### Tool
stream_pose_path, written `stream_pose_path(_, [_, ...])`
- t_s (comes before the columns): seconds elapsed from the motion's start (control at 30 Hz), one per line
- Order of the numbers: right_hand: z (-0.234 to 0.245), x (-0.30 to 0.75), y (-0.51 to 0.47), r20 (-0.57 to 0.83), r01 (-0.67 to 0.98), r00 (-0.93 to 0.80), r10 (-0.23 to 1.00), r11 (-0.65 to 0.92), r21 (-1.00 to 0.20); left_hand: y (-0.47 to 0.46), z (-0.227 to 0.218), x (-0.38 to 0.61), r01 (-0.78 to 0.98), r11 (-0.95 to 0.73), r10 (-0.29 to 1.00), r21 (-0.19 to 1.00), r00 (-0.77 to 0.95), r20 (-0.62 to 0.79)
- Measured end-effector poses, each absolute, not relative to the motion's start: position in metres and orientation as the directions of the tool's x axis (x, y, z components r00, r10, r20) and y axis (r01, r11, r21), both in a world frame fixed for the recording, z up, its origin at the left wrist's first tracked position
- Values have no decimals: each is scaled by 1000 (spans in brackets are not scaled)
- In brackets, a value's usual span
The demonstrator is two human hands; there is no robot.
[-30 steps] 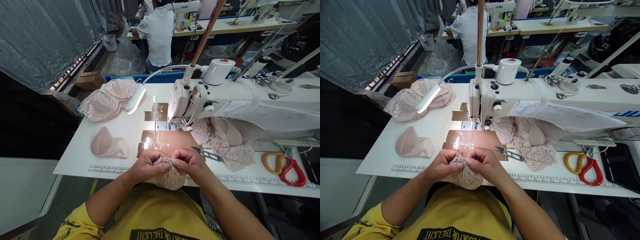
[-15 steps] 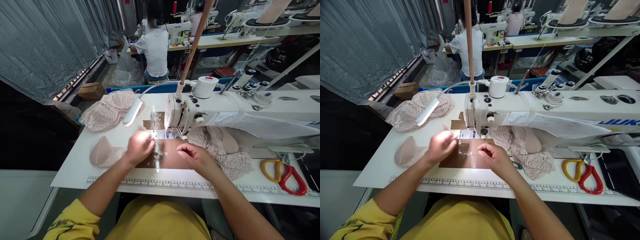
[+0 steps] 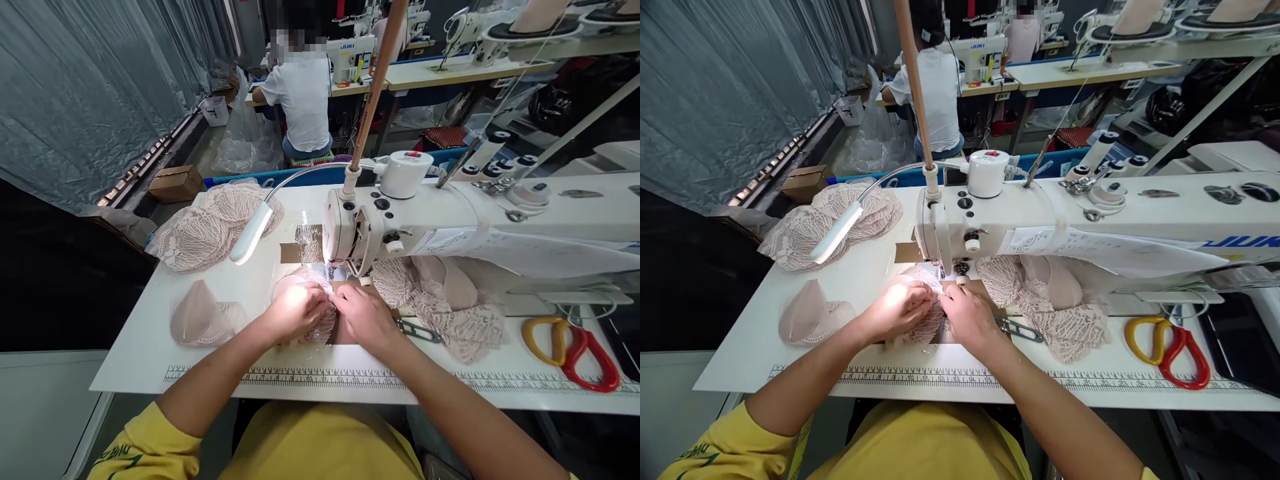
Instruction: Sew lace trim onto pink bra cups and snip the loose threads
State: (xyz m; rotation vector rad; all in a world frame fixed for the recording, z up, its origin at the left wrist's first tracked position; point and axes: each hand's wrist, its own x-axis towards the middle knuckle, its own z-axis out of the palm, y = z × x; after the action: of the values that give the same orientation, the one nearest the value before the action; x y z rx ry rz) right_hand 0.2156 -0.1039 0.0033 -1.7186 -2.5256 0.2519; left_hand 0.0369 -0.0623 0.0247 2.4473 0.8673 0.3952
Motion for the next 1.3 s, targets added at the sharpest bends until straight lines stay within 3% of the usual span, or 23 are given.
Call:
stream_pose_path(0.1, [5, 213, -102, -36, 933, -343, 938, 336, -132, -54, 2, 37, 500, -736, 643, 456, 727, 240])
stream_pose_path(0.2, [6, 212, -99, -36, 946, -310, 950, 304, -114, -47, -19, 40, 515, -777, 619, 363, 732, 286])
stream_pose_path(0.5, [2, 209, -93, 5, 967, -228, 974, 227, -113, -28, -27, 42, 470, -790, 597, 393, 736, 319])
stream_pose_path(0.93, [-1, 210, -94, -24, 964, -249, 968, 245, -105, -21, -32, 39, 472, -808, 582, 352, 730, 358])
stream_pose_path(1.3, [-20, 214, -95, 185, 950, -267, 946, 291, -114, -28, -21, 36, 632, -747, 665, 206, 711, 229])
